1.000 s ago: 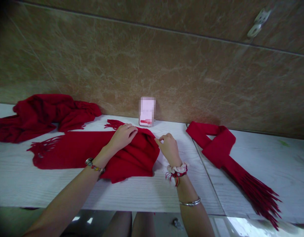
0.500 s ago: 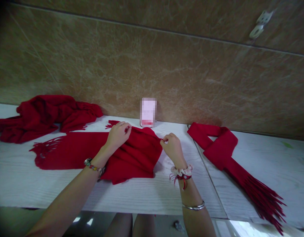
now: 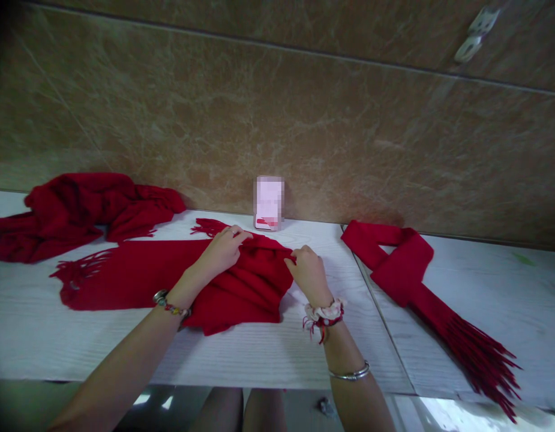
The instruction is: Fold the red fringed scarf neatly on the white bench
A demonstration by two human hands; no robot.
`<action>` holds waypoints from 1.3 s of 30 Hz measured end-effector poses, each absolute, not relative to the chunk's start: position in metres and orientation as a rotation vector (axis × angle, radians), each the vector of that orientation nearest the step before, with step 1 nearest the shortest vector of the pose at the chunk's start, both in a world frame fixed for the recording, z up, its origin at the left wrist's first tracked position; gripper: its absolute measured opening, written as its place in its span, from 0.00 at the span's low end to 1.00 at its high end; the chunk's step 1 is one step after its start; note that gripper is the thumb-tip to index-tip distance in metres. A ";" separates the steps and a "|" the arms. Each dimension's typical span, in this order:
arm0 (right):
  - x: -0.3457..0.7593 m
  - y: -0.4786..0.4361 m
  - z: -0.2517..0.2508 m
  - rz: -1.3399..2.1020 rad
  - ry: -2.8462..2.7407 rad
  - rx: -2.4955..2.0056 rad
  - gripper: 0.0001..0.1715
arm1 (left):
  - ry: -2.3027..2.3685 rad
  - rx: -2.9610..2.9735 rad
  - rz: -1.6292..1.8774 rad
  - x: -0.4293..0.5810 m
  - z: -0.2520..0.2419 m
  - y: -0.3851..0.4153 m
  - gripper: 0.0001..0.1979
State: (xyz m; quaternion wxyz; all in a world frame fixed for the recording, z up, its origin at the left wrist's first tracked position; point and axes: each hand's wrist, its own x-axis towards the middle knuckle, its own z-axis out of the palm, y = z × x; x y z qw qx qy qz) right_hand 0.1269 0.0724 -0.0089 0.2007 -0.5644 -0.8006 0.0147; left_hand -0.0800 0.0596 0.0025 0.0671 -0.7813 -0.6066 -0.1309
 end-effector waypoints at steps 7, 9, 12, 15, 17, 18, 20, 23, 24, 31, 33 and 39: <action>0.124 0.072 -0.003 0.024 -2.068 -1.378 0.07 | -1.639 -2.506 -0.481 -0.075 0.004 0.060 0.10; 0.123 0.071 0.000 0.027 -2.003 -1.295 0.08 | -1.655 -2.476 -0.516 -0.074 0.005 0.060 0.09; 0.123 0.069 0.004 0.024 -1.904 -1.254 0.09 | -1.737 -2.396 -0.576 -0.076 0.008 0.059 0.11; 0.127 0.070 0.009 0.013 -1.847 -1.298 0.10 | -1.882 -2.271 -0.638 -0.079 0.013 0.058 0.12; 0.131 0.072 0.010 0.012 -1.826 -1.344 0.10 | -1.998 -2.189 -0.674 -0.081 0.017 0.058 0.13; 0.132 0.073 0.010 0.017 -1.825 -1.367 0.11 | -2.056 -2.161 -0.679 -0.082 0.018 0.057 0.13; 0.133 0.074 0.007 0.046 -1.869 -1.395 0.11 | -2.151 -2.148 -0.647 -0.083 0.017 0.057 0.14; 0.131 0.076 0.000 0.110 -2.025 -1.385 0.09 | -2.123 -2.223 -0.565 -0.083 0.012 0.057 0.16; 0.130 0.077 -0.003 0.121 -2.071 -1.376 0.08 | -2.053 -2.269 -0.544 -0.082 0.009 0.058 0.18; 0.125 0.076 -0.007 0.151 -2.101 -1.318 0.05 | -1.636 -2.562 -0.465 -0.075 0.005 0.060 0.18; 0.123 0.076 -0.006 0.159 -2.099 -1.316 0.05 | -1.644 -2.554 -0.436 -0.073 0.007 0.059 0.13; 0.123 0.073 -0.001 0.160 -2.055 -1.284 0.07 | -1.756 -2.412 -0.490 -0.073 0.010 0.058 0.11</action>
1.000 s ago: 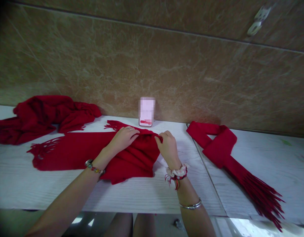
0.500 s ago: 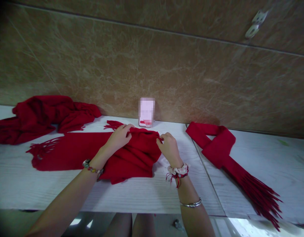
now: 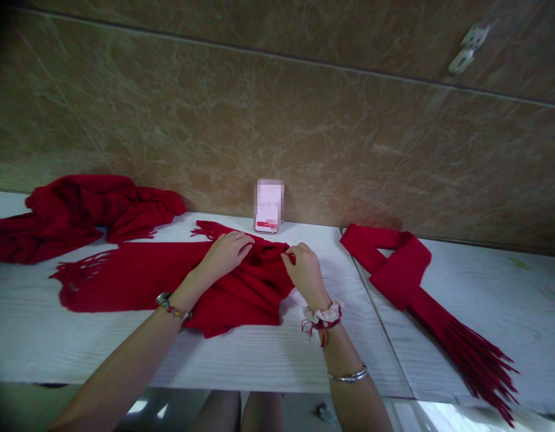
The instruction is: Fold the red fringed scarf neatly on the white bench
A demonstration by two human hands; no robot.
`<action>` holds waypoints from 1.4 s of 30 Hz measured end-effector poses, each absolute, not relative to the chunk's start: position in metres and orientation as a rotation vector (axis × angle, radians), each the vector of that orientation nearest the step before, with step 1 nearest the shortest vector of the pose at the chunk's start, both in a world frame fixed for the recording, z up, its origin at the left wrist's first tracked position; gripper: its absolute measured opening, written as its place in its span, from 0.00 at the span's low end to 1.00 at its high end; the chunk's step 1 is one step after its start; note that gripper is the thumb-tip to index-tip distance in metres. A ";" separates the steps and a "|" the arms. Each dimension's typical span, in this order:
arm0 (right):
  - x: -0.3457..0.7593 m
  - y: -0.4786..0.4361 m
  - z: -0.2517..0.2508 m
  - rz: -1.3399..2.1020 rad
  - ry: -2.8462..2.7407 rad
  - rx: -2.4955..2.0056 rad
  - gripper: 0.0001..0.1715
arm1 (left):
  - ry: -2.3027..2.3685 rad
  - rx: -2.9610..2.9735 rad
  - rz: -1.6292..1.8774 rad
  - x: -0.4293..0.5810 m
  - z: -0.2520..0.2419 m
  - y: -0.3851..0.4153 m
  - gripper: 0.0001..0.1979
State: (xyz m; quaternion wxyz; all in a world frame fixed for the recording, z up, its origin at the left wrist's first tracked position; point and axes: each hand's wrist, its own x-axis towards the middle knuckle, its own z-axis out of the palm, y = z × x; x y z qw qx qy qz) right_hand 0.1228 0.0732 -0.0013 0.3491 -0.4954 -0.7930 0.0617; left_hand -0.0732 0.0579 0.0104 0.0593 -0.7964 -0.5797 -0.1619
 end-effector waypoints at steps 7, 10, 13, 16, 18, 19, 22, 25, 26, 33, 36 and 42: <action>0.132 0.076 0.005 0.146 -1.935 -1.364 0.10 | -2.169 -2.107 -0.574 -0.081 0.012 0.057 0.11; 0.130 0.077 0.002 0.188 -1.963 -1.338 0.09 | -2.085 -2.206 -0.539 -0.081 0.008 0.058 0.17; 0.129 0.078 -0.004 0.170 -1.961 -1.360 0.09 | -1.901 -2.330 -0.537 -0.079 0.004 0.060 0.21; 0.131 0.080 -0.010 0.124 -2.016 -1.420 0.08 | -1.805 -2.431 -0.531 -0.078 0.004 0.061 0.15; 0.132 0.081 -0.013 0.121 -2.076 -1.454 0.06 | -1.800 -2.452 -0.521 -0.077 0.005 0.061 0.11; 0.132 0.081 -0.014 0.127 -2.101 -1.467 0.06 | -1.802 -2.451 -0.522 -0.077 0.005 0.061 0.10; 0.132 0.081 -0.013 0.169 -2.154 -1.460 0.06 | -1.807 -2.438 -0.533 -0.078 0.006 0.061 0.08; 0.131 0.081 -0.010 0.245 -2.162 -1.447 0.07 | -1.808 -2.442 -0.512 -0.079 0.005 0.061 0.07; 0.131 0.081 -0.010 0.275 -2.159 -1.442 0.07 | -1.810 -2.440 -0.500 -0.078 0.005 0.061 0.07; 0.130 0.081 -0.008 0.349 -2.087 -1.429 0.07 | -1.741 -2.429 -0.517 -0.072 0.008 0.058 0.09; 0.130 0.081 -0.009 0.311 -2.111 -1.416 0.06 | -1.735 -2.388 -0.562 -0.072 0.008 0.058 0.09; 0.135 0.082 -0.007 0.247 -2.069 -1.411 0.07 | -1.940 -2.185 -0.633 -0.078 0.010 0.058 0.09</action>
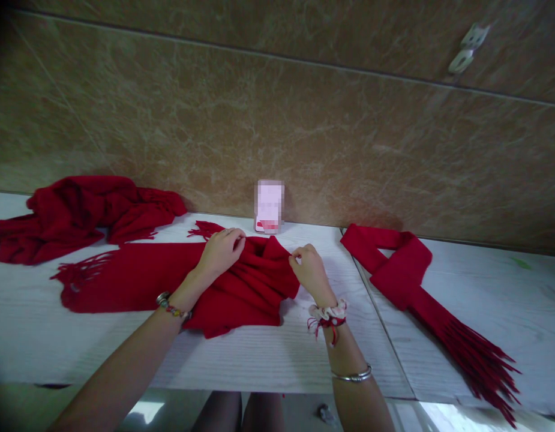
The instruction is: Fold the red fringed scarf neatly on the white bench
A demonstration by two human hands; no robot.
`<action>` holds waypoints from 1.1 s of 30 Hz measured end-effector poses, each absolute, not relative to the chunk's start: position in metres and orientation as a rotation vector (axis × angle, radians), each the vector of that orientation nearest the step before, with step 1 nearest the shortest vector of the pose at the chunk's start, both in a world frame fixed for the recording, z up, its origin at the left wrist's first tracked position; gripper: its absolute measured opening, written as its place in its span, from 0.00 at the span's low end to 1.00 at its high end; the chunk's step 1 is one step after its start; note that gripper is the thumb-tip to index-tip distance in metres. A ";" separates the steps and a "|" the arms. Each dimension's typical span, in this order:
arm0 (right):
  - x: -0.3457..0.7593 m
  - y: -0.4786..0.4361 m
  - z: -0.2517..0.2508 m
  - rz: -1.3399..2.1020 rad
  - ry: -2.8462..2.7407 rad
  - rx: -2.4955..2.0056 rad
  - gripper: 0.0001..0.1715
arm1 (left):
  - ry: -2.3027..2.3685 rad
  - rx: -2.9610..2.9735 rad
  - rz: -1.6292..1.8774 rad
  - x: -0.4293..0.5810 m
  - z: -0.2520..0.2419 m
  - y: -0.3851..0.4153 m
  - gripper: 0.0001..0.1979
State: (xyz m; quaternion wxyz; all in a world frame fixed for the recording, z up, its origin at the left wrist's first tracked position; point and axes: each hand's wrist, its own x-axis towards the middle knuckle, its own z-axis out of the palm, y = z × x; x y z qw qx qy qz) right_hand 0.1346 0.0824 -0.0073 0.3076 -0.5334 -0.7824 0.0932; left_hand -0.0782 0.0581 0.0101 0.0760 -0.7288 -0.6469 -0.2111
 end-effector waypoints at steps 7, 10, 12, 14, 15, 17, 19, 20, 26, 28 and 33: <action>0.141 0.086 -0.005 0.204 -1.973 -1.451 0.06 | -2.105 -2.138 -0.659 -0.084 0.009 0.061 0.09; 0.135 0.085 -0.011 0.243 -2.013 -1.391 0.07 | -2.009 -2.326 -0.607 -0.082 0.004 0.062 0.13; 0.130 0.084 -0.017 0.228 -2.035 -1.363 0.10 | -1.962 -2.394 -0.578 -0.081 0.001 0.062 0.17; 0.125 0.083 -0.021 0.196 -2.067 -1.353 0.09 | -1.934 -2.405 -0.569 -0.080 -0.001 0.062 0.21; 0.124 0.083 -0.022 0.181 -2.083 -1.359 0.08 | -1.925 -2.407 -0.567 -0.080 -0.001 0.062 0.22; 0.123 0.083 -0.024 0.162 -2.093 -1.385 0.06 | -1.898 -2.443 -0.539 -0.080 -0.001 0.063 0.22; 0.123 0.084 -0.022 0.154 -2.067 -1.396 0.06 | -1.867 -2.488 -0.506 -0.080 -0.001 0.063 0.19; 0.123 0.084 -0.021 0.153 -2.045 -1.393 0.06 | -1.856 -2.498 -0.502 -0.080 0.000 0.063 0.17; 0.124 0.082 -0.014 0.170 -1.965 -1.346 0.04 | -1.896 -2.407 -0.580 -0.079 0.004 0.063 0.09; 0.123 0.082 -0.013 0.191 -1.946 -1.325 0.05 | -1.919 -2.383 -0.573 -0.079 0.005 0.062 0.10; 0.120 0.082 -0.013 0.221 -1.951 -1.267 0.06 | -1.951 -2.402 -0.477 -0.077 0.008 0.060 0.11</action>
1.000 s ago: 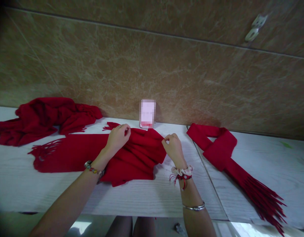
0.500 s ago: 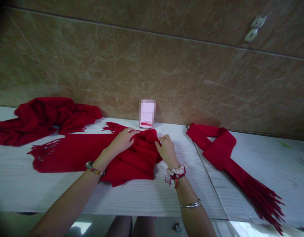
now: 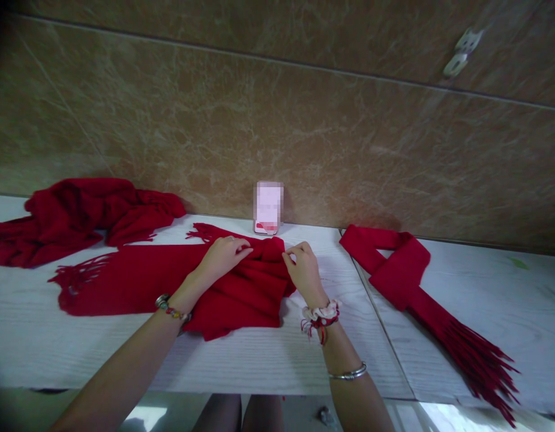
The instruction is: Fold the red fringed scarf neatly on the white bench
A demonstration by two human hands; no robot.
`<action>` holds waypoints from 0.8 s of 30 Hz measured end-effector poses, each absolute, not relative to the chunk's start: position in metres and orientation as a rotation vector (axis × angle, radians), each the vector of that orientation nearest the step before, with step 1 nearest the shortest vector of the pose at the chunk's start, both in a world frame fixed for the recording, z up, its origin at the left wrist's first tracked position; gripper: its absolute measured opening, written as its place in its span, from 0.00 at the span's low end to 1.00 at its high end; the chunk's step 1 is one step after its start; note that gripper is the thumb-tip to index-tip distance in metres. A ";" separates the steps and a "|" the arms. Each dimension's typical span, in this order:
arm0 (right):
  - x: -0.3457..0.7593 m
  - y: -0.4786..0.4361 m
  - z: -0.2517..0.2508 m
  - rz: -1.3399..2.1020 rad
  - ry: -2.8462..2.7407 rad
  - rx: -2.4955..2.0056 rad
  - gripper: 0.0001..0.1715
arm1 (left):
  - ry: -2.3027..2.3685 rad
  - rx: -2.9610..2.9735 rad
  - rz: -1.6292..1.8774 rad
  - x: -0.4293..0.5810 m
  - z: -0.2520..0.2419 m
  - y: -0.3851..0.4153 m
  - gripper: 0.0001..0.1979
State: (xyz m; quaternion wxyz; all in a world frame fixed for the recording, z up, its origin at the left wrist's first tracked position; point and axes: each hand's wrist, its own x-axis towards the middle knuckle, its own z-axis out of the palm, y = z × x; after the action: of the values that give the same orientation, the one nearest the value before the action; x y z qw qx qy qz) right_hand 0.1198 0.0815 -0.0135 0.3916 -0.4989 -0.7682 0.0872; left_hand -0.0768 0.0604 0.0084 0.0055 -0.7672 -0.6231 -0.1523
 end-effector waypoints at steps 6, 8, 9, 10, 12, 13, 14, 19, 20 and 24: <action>0.127 0.084 -0.012 0.140 -1.925 -1.322 0.08 | -2.063 -2.238 -0.410 -0.078 0.011 0.059 0.12; 0.134 0.087 -0.011 0.092 -1.883 -1.384 0.08 | -2.148 -2.098 -0.438 -0.080 0.013 0.059 0.12; 0.136 0.088 -0.011 0.076 -1.866 -1.410 0.08 | -2.178 -2.051 -0.461 -0.082 0.013 0.059 0.12; 0.139 0.089 -0.010 0.067 -1.857 -1.424 0.08 | -2.194 -2.027 -0.486 -0.083 0.013 0.059 0.11; 0.140 0.090 -0.011 0.075 -1.866 -1.412 0.07 | -2.183 -2.057 -0.529 -0.085 0.012 0.060 0.10; 0.139 0.090 -0.012 0.087 -1.881 -1.390 0.05 | -2.164 -2.104 -0.547 -0.085 0.010 0.061 0.09; 0.137 0.089 -0.014 0.101 -1.897 -1.365 0.04 | -2.143 -2.170 -0.563 -0.085 0.008 0.061 0.08; 0.124 0.086 -0.022 0.160 -1.951 -1.326 0.09 | -2.024 -2.528 -0.596 -0.082 0.000 0.063 0.18; 0.122 0.085 -0.022 0.168 -1.950 -1.326 0.08 | -1.999 -2.558 -0.585 -0.082 0.000 0.063 0.20; 0.121 0.085 -0.020 0.196 -1.918 -1.322 0.04 | -1.950 -2.571 -0.545 -0.080 0.003 0.061 0.18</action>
State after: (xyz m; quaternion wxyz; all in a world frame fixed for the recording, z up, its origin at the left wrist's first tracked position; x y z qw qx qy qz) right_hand 0.1212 0.0851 -0.0204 0.3914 -0.5205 -0.7550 0.0770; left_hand -0.0799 0.0614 0.0028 -0.0654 -0.7839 -0.5946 -0.1662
